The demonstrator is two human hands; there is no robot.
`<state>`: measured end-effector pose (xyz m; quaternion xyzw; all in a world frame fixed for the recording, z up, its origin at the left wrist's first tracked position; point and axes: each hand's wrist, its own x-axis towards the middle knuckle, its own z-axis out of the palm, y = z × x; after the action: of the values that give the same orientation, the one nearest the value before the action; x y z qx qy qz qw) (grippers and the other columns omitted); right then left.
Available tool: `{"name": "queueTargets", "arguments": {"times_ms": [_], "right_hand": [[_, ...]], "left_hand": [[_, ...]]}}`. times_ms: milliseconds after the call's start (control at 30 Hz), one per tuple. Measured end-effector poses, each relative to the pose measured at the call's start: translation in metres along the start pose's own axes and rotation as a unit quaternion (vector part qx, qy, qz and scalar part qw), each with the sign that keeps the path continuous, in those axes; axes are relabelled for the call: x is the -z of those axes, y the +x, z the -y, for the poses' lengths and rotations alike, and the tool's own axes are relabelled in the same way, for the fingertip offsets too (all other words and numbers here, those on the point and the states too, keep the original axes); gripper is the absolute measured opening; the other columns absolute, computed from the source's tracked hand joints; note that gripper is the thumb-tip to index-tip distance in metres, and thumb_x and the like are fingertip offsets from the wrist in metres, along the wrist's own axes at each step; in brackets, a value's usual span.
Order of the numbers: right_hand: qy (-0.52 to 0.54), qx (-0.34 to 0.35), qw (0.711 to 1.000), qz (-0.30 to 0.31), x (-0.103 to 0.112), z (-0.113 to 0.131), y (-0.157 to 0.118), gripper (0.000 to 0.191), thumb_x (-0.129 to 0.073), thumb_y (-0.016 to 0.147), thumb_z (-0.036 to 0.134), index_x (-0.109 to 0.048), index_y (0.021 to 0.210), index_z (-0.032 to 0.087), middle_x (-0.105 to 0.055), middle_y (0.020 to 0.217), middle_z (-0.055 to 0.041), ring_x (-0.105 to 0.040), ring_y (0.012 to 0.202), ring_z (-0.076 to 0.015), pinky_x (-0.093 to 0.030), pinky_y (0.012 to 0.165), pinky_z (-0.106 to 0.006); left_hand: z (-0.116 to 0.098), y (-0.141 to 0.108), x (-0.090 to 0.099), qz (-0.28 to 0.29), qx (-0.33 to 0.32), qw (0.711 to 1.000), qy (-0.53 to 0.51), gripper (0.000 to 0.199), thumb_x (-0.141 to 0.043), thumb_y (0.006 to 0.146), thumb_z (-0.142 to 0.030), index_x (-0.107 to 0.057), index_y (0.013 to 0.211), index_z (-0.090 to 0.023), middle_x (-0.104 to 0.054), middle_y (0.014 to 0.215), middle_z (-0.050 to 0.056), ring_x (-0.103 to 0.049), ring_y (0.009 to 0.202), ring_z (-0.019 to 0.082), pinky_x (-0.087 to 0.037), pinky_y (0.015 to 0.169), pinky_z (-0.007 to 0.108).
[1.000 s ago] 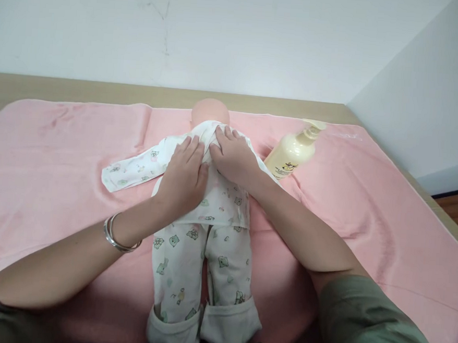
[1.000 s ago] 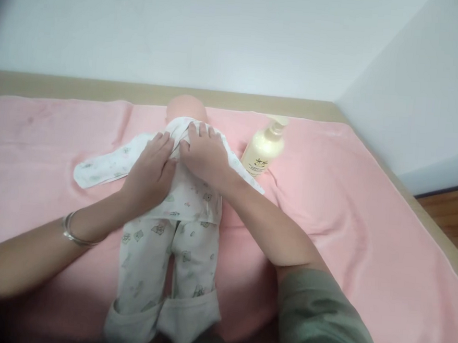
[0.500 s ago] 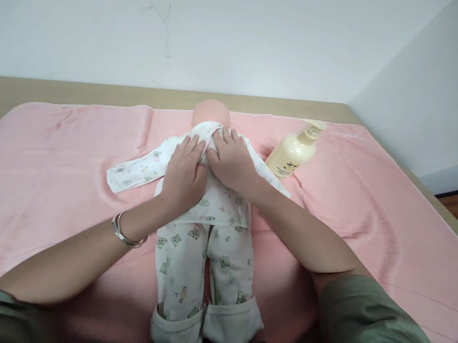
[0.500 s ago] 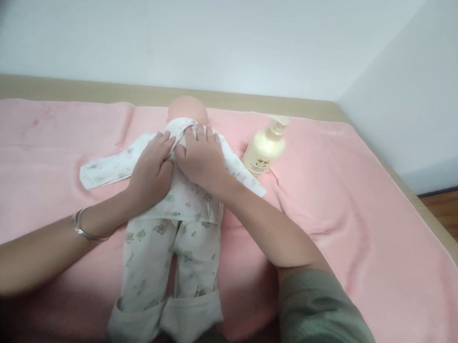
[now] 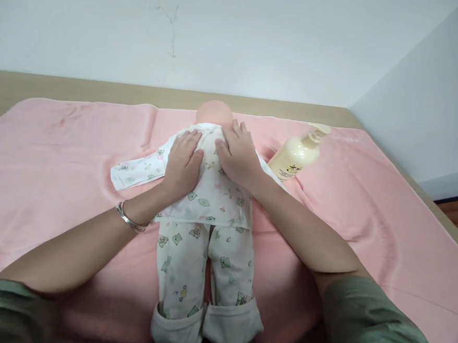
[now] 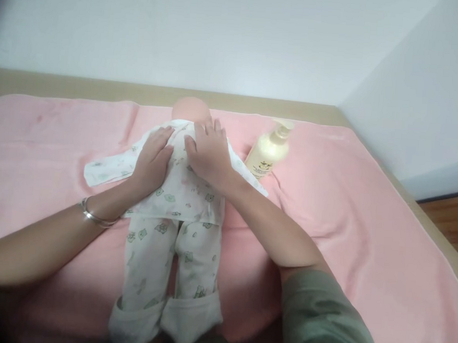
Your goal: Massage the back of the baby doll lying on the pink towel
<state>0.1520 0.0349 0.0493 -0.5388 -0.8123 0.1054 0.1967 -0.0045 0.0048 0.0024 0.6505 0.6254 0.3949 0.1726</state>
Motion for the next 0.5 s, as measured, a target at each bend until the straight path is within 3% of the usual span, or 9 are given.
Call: {"name": "queueTargets", "arguments": {"times_ms": [100,267,433,500], "right_hand": [[-0.022,0.031,0.998,-0.057,0.007,0.009,-0.009,0.054,-0.030,0.106,0.027,-0.046,0.156,0.017,-0.026,0.174,-0.0086,-0.014,0.166,-0.0296,-0.017,0.137,-0.057],[-0.030,0.072,0.997,0.031,0.002,0.020,-0.022,0.056,-0.032,0.106,0.031,-0.044,0.157,0.013,-0.028,0.173,-0.0134,-0.020,0.165,-0.0322,-0.017,0.135,-0.061],[-0.031,0.064,0.997,-0.022,0.002,0.020,-0.020,0.057,-0.030,0.105,0.026,-0.039,0.161,0.015,-0.022,0.175,-0.0109,-0.014,0.167,-0.0281,-0.016,0.136,-0.059],[-0.027,0.071,0.997,-0.003,0.001,0.019,-0.020,0.057,-0.032,0.105,0.029,-0.041,0.160,0.015,-0.022,0.175,-0.0110,-0.015,0.166,-0.0296,-0.014,0.136,-0.062]], "left_hand": [[0.007,0.000,-0.001,-0.014,-0.016,1.000,-0.012,0.056,-0.035,0.098,-0.038,-0.055,0.148,-0.021,-0.048,0.164,0.008,-0.039,0.158,0.026,-0.024,0.139,0.052],[0.011,0.000,-0.002,-0.022,-0.025,0.999,-0.031,0.054,-0.036,0.097,-0.035,-0.057,0.144,-0.022,-0.053,0.159,0.008,-0.046,0.152,0.025,-0.031,0.136,0.051],[0.008,0.000,0.000,-0.012,-0.020,0.999,-0.029,0.052,-0.035,0.097,-0.036,-0.059,0.141,-0.024,-0.054,0.158,0.008,-0.046,0.152,0.026,-0.032,0.135,0.051],[0.009,0.000,0.000,-0.009,-0.027,0.999,-0.019,0.052,-0.034,0.097,-0.036,-0.059,0.141,-0.023,-0.054,0.158,0.009,-0.046,0.151,0.027,-0.033,0.135,0.052]]}}
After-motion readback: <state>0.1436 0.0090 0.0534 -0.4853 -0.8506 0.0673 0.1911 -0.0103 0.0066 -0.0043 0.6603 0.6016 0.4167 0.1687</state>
